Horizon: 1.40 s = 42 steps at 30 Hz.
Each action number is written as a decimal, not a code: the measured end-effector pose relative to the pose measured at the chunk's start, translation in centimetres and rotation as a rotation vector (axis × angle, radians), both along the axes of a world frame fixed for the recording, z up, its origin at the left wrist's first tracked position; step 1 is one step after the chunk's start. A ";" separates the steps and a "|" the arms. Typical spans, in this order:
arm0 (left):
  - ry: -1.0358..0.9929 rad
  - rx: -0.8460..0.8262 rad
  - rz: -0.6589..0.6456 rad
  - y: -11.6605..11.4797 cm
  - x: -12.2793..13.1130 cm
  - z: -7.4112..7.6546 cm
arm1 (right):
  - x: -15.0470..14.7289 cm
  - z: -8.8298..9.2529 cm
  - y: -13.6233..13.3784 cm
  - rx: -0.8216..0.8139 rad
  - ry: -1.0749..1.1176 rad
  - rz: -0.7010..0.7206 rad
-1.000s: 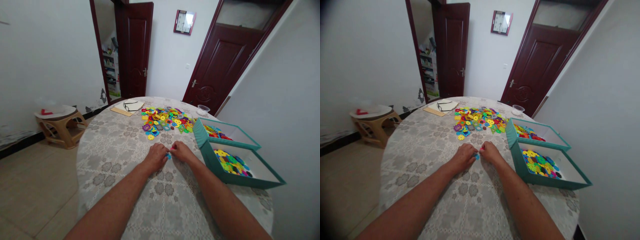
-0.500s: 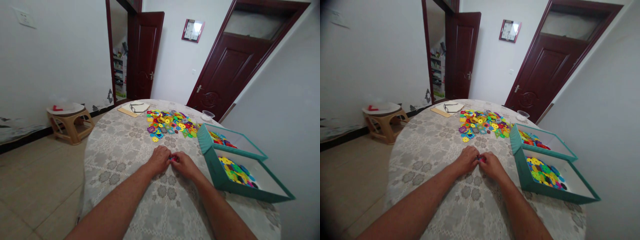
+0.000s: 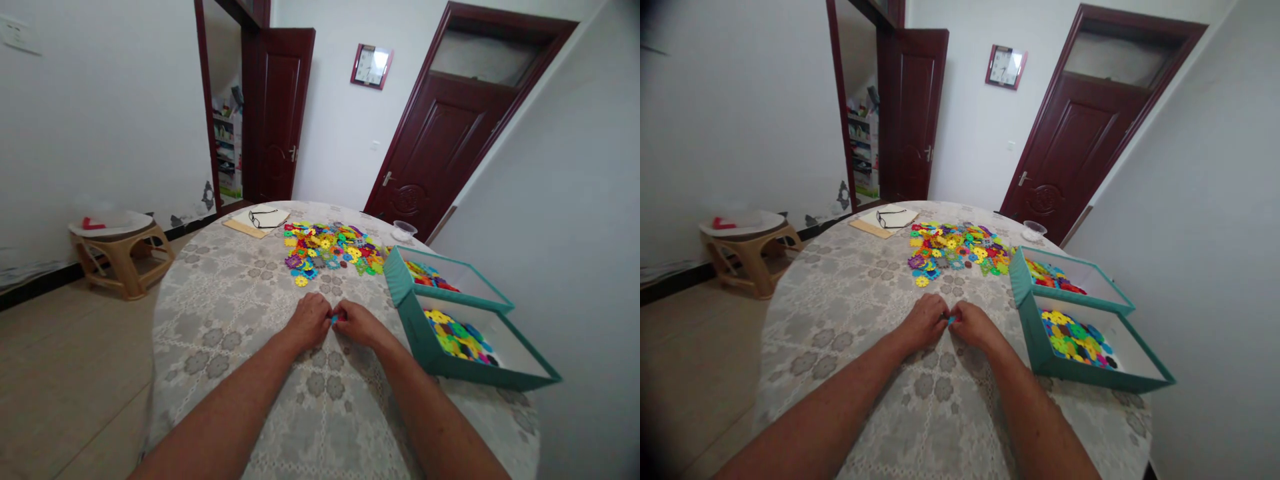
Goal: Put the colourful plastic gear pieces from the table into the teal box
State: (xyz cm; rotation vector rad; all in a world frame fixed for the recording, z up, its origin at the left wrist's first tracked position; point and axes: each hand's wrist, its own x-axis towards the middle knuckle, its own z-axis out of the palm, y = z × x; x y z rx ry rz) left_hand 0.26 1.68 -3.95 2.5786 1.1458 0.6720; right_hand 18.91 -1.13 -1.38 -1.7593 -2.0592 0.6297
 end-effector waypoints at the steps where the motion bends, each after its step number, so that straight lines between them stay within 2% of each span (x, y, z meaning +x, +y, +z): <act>1: 0.002 0.001 -0.003 0.1 0.0 0.0 | -0.1 0.1 -0.1 -0.007 0.001 -0.001; 10: -0.050 -0.024 -0.021 0.3 -0.1 0.0 | -0.4 0.7 -0.1 -0.022 0.011 0.010; 14: -0.092 -0.008 -0.033 0.2 -0.3 -0.1 | -0.6 0.8 -1.8 0.030 0.011 0.015; 17: -0.115 -0.006 -0.038 0.2 -0.4 -0.1 | 0.2 2.3 -3.7 0.140 -0.021 0.014; 20: -0.124 -0.005 -0.048 0.1 -0.4 -0.1 | 2.7 5.2 -5.7 0.314 -0.072 -0.085; 24: -0.119 -0.010 -0.050 0.1 -0.4 0.0 | 8.9 8.1 -7.7 0.581 -0.286 -0.333; 27: -0.124 -0.012 -0.045 0.0 -0.4 0.0 | 13.3 8.4 -8.5 0.677 -0.515 -0.532; 30: -0.132 -0.013 -0.040 -0.1 -0.4 0.1 | 15.0 8.1 -8.8 0.765 -0.616 -0.608; 32: -0.135 -0.020 -0.034 -0.1 -0.4 0.1 | 13.8 7.9 -8.7 0.821 -0.547 -0.557; 34: -0.144 -0.026 -0.034 -0.2 -0.4 0.1 | 11.1 7.7 -8.5 0.809 -0.392 -0.450; 37: -0.176 -0.026 -0.032 -0.3 -0.4 0.2 | 5.7 6.8 -8.2 0.608 -0.195 -0.178; 40: -0.217 -0.038 -0.012 -0.5 -0.5 0.5 | 0.9 5.0 -7.6 0.369 -0.184 0.098; 42: -0.250 -0.051 0.013 -0.6 -0.6 0.7 | -1.2 3.4 -6.7 0.266 -0.218 0.189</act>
